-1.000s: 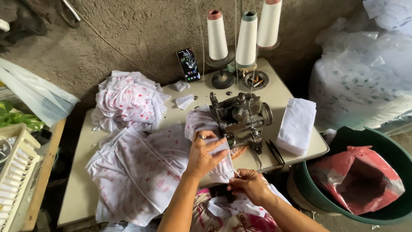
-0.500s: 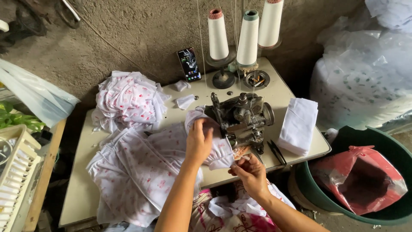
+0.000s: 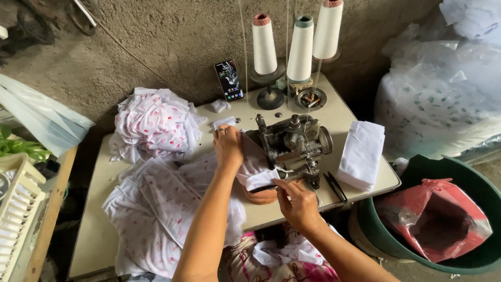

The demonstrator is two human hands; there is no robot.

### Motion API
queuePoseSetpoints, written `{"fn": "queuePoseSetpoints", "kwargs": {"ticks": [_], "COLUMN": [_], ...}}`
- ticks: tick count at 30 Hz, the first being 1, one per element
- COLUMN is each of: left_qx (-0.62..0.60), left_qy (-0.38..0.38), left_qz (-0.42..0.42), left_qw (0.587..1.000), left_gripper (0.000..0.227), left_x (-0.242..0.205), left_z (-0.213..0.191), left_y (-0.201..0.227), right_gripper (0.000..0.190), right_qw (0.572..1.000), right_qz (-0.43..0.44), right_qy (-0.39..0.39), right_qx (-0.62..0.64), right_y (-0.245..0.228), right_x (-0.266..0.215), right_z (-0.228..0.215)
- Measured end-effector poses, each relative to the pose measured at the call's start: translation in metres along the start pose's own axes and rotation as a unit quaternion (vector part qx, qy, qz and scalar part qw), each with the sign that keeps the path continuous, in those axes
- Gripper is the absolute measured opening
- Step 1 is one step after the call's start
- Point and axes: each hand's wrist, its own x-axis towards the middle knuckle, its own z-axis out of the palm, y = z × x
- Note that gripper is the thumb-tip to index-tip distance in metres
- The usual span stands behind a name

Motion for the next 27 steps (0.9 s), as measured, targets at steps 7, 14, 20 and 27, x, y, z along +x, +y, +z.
{"fn": "queuePoseSetpoints", "kwargs": {"ticks": [7, 14, 20, 27], "left_qx": [-0.025, -0.029, -0.041, -0.2], "left_qy": [0.044, 0.06, 0.051, -0.049], "left_qz": [0.023, -0.019, -0.03, -0.091], "left_qw": [0.998, 0.998, 0.997, 0.974], "left_gripper": [0.018, 0.015, 0.016, 0.044], "left_x": [0.027, 0.004, 0.002, -0.128], "left_z": [0.024, -0.027, -0.049, -0.112], "left_y": [-0.037, -0.011, -0.068, -0.048], "right_gripper": [0.02, 0.021, 0.023, 0.02], "right_qw": [0.986, 0.964, 0.976, 0.893], "right_qz": [-0.02, -0.016, 0.005, 0.323], "right_qy": [-0.031, -0.127, -0.126, -0.084], "right_qx": [-0.163, -0.234, -0.18, 0.302], "right_y": [-0.018, -0.01, -0.012, -0.011], "right_x": [0.025, 0.029, 0.027, -0.002], "right_z": [-0.009, -0.009, -0.014, -0.015]}}
